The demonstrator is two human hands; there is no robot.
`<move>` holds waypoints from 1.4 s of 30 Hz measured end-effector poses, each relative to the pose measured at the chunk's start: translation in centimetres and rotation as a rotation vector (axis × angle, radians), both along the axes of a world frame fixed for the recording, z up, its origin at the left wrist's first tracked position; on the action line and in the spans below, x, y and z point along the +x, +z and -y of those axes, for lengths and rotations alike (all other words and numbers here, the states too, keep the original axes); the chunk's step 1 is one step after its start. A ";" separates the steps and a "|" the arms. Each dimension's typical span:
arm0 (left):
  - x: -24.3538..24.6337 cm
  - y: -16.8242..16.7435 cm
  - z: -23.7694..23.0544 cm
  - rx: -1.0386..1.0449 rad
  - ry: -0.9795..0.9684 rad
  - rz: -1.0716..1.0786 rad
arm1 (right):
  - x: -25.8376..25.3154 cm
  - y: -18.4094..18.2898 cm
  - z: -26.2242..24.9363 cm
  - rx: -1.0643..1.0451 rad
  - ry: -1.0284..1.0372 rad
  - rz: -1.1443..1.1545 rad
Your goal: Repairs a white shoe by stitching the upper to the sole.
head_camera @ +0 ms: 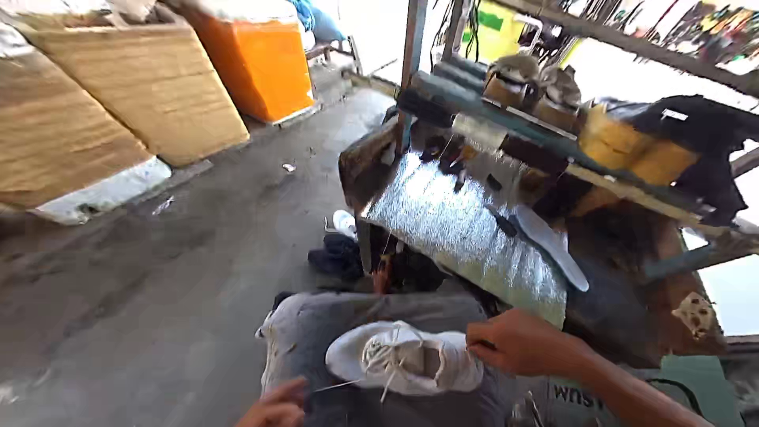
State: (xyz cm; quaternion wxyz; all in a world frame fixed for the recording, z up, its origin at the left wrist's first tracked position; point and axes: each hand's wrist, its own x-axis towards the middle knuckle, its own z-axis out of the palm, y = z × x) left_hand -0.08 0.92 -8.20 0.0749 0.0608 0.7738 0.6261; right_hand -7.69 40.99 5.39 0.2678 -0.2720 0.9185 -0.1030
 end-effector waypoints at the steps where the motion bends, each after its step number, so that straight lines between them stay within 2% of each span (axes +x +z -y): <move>1: 0.6 -0.3 3.5 -0.324 0.011 0.010 | 0.0 0.0 0.1 0.020 0.005 0.029; 2: 1.3 0.2 6.1 -0.625 -0.020 0.078 | 0.1 -0.1 0.2 0.037 0.007 0.060; 3: 1.8 1.2 7.3 -0.841 -0.061 0.142 | 0.2 -0.4 0.2 0.042 0.007 0.077; 4: 1.8 2.3 6.9 -0.946 -0.085 0.143 | 0.2 -0.6 0.1 0.039 0.004 0.067; 6: 1.4 4.4 2.8 -0.949 -0.078 -0.073 | 0.2 -0.8 0.0 0.039 -0.006 0.049; 8: 0.6 6.0 -3.8 -0.765 -0.026 -0.338 | 0.4 -1.1 0.1 0.041 -0.006 0.034; 10: -0.8 6.6 -10.0 -0.688 -0.067 -0.518 | 0.5 -1.3 0.5 0.041 -0.006 0.037; 11: -1.6 6.4 -12.4 -0.728 -0.129 -0.539 | 0.8 -1.5 0.6 0.033 -0.004 0.029; 13: -3.0 6.3 -15.6 -0.846 -0.280 -0.443 | 1.3 -1.6 0.7 0.020 -0.014 0.012; 15: -3.8 6.1 -15.9 -0.850 -0.291 -0.512 | 1.7 -1.3 0.5 0.029 -0.008 -0.020; 17: -3.8 6.6 -13.8 -0.695 -0.360 -0.565 | 2.5 -1.0 0.7 0.063 -0.001 -0.042; 19: -3.8 7.6 -11.3 -0.369 -0.535 -0.470 | 3.3 -0.3 1.4 0.151 -0.035 0.002; 22: -4.6 6.8 -9.1 0.321 -0.787 -0.148 | 3.7 0.2 2.7 0.243 -0.076 0.067; 23: -4.9 6.2 -9.0 0.497 -0.831 -0.032 | 3.8 0.0 2.9 0.235 -0.069 0.056; 24: -5.0 5.7 -9.2 0.585 -0.843 0.050 | 3.7 -0.3 3.0 0.222 -0.054 0.042; 25: -5.0 5.4 -9.7 0.559 -0.805 0.080 | 3.6 -0.6 2.9 0.206 -0.032 0.031; 26: -4.8 5.3 -10.3 0.388 -0.734 0.047 | 3.5 -0.8 2.9 0.189 -0.011 0.023; 28: -4.6 5.3 -12.1 -0.145 -0.671 -0.061 | 3.4 -1.4 2.8 0.164 0.024 0.009; 29: -4.3 5.2 -13.1 -0.299 -0.650 -0.049 | 3.5 -1.6 2.8 0.156 0.042 -0.010; 31: -3.9 4.9 -14.5 -0.416 -0.592 0.017 | 3.4 -2.0 2.8 0.140 0.072 -0.054; 33: -3.6 3.5 -15.1 -0.316 -0.453 0.102 | 3.5 -2.3 2.7 0.134 0.090 -0.083; 35: -3.0 1.9 -15.8 -0.065 -0.261 0.210 | 3.5 -2.5 2.5 0.109 0.121 -0.151; 37: -2.4 1.7 -16.3 0.168 -0.164 0.353 | 3.5 -2.5 2.4 0.101 0.132 -0.152; 39: -2.3 2.0 -16.5 0.231 -0.154 0.414 | 3.6 -2.6 2.3 0.090 0.127 -0.155; 42: -2.8 2.0 -16.8 0.207 -0.157 0.472 | 3.7 -3.0 2.1 0.051 0.096 -0.162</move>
